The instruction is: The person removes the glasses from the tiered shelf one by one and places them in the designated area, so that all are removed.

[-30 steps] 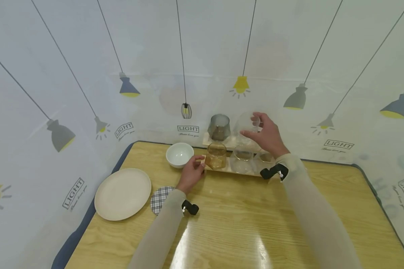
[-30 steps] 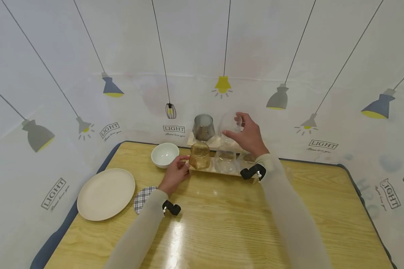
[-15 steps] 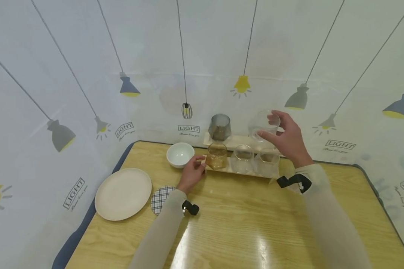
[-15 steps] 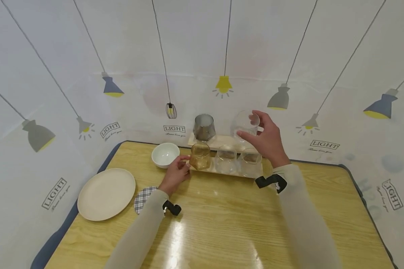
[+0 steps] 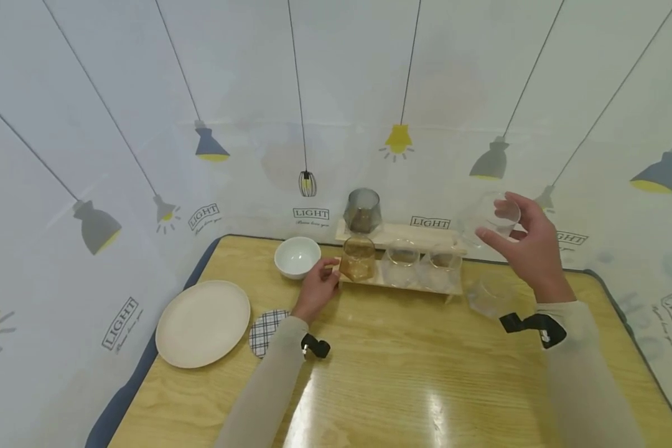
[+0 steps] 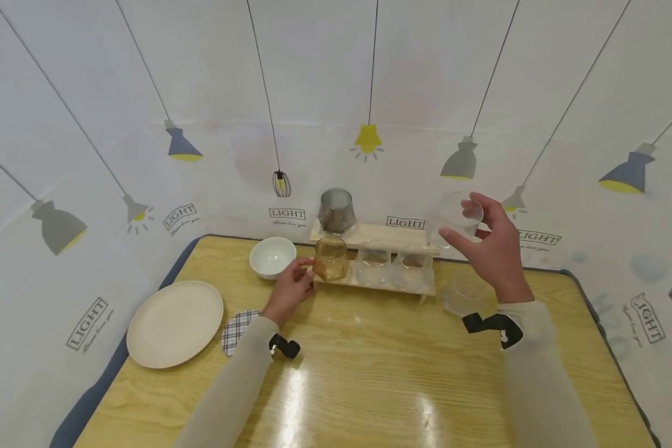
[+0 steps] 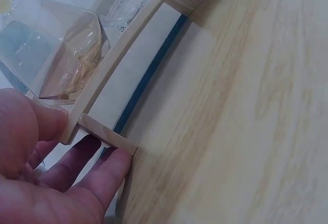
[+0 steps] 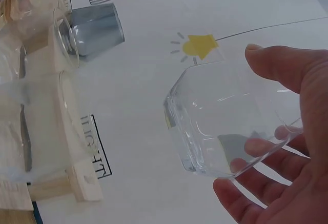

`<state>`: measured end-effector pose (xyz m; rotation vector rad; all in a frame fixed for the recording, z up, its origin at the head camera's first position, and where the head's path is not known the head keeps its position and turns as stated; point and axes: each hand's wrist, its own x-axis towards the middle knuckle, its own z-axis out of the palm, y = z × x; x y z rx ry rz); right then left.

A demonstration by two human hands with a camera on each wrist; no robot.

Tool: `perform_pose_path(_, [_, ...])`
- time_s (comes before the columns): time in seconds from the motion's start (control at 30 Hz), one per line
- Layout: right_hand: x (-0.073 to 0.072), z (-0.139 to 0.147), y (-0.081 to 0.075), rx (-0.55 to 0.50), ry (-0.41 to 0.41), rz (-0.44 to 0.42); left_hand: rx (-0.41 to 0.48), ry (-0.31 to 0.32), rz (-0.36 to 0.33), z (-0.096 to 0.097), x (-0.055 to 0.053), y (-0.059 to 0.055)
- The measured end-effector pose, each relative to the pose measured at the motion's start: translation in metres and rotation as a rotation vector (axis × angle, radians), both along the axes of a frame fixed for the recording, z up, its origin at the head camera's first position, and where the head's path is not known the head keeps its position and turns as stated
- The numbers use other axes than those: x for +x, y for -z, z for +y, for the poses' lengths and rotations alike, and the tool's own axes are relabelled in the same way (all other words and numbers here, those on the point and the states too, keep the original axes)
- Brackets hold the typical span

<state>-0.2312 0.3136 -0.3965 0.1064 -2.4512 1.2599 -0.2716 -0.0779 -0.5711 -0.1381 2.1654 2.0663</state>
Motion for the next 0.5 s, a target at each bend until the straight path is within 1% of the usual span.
perform_pose_path(0.17, [0.012, 0.021, 0.011, 0.025, 0.052, 0.034, -0.012, -0.011, 0.000, 0.001, 0.002, 0.000])
perform_pose_path(0.3, [0.020, 0.038, 0.022, -0.004, 0.075, 0.049, -0.036, -0.013, 0.010, 0.001, 0.002, 0.001])
perform_pose_path(0.4, [0.025, 0.051, 0.031, -0.024, 0.100, 0.039, -0.033, -0.017, 0.009, 0.001, 0.001, 0.001])
perform_pose_path(0.5, [0.030, 0.064, 0.039, -0.043, 0.138, 0.004, -0.019, -0.024, 0.000, 0.002, 0.000, 0.002])
